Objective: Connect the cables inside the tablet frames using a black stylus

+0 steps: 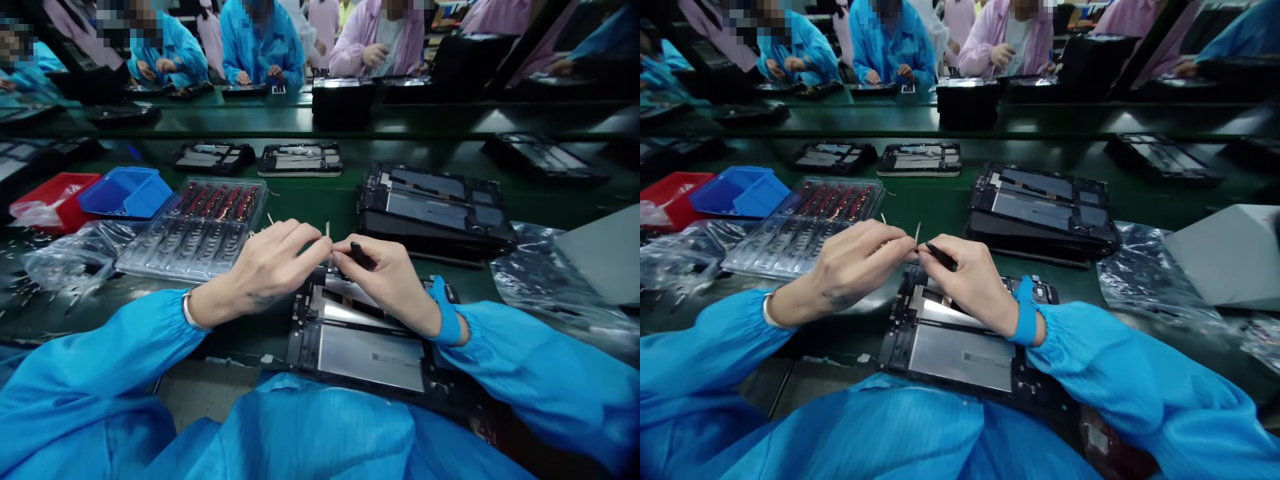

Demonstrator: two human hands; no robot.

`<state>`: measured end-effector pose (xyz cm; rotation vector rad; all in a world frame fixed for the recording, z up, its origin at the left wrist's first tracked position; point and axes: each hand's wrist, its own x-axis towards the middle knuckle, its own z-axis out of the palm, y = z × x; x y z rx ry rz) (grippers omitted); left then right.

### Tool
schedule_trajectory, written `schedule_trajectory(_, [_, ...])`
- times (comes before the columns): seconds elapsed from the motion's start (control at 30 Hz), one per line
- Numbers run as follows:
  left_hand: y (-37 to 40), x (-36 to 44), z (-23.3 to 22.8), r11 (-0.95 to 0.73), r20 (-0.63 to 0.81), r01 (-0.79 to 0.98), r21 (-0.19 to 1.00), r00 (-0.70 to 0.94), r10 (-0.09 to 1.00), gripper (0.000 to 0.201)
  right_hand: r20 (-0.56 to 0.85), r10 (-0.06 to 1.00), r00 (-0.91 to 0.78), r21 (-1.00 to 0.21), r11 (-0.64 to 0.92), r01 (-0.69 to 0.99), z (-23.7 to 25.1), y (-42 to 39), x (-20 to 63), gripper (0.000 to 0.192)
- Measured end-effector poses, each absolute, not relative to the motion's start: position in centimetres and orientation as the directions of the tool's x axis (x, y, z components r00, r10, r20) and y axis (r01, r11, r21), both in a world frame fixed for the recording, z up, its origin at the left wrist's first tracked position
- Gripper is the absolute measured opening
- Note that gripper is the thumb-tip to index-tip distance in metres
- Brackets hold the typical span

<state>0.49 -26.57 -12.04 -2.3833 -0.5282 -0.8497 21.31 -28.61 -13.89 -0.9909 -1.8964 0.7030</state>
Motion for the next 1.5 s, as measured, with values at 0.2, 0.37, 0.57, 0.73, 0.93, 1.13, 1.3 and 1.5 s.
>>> schedule_trajectory(0.2, [-27.9,1.0,-11.8,-0.763,0.626,0.555,-0.331,0.734,0.263,0.013,0.545,0.765,-0.343,-0.654,0.644,0.398,-14.1,-28.9,21.2,0.013])
schedule_trajectory(0.37, [-26.8,0.4,-12.1,-0.732,0.644,0.610,-0.305,0.698,0.313,0.015,0.565,0.745,-0.355,-0.612,0.667,0.424,-14.2,-28.9,21.0,0.011])
schedule_trajectory(0.57, [-22.5,-4.6,-13.3,-0.643,0.448,0.752,-0.148,0.630,0.634,0.015,0.438,0.857,-0.271,-0.744,0.515,0.426,-13.9,-28.5,21.6,0.014])
schedule_trajectory(0.73, [-21.8,-6.4,-13.5,-0.580,0.132,0.783,-0.224,0.614,0.778,0.028,0.316,0.922,-0.222,-0.847,0.380,0.371,-13.5,-28.2,21.5,0.017])
schedule_trajectory(0.93, [-23.4,-2.3,-13.7,-0.670,0.360,0.613,0.419,0.565,0.742,0.031,0.224,0.955,-0.197,-0.938,0.266,0.223,-13.7,-28.4,20.9,0.018])
schedule_trajectory(1.13, [-24.2,2.4,-12.9,-0.297,0.222,0.091,0.951,0.471,0.854,0.032,0.240,0.953,-0.182,-0.926,0.282,0.252,-14.1,-27.9,21.2,0.025])
schedule_trajectory(1.3, [-23.3,2.2,-10.7,-0.526,0.140,0.409,0.745,0.676,0.724,0.034,0.390,0.901,-0.191,-0.839,0.433,0.329,-13.3,-27.3,22.2,0.023])
schedule_trajectory(1.5, [-23.1,1.7,-10.4,-0.724,0.143,0.476,0.499,0.779,0.610,0.018,0.422,0.887,-0.189,-0.819,0.462,0.339,-13.2,-27.5,22.1,0.011])
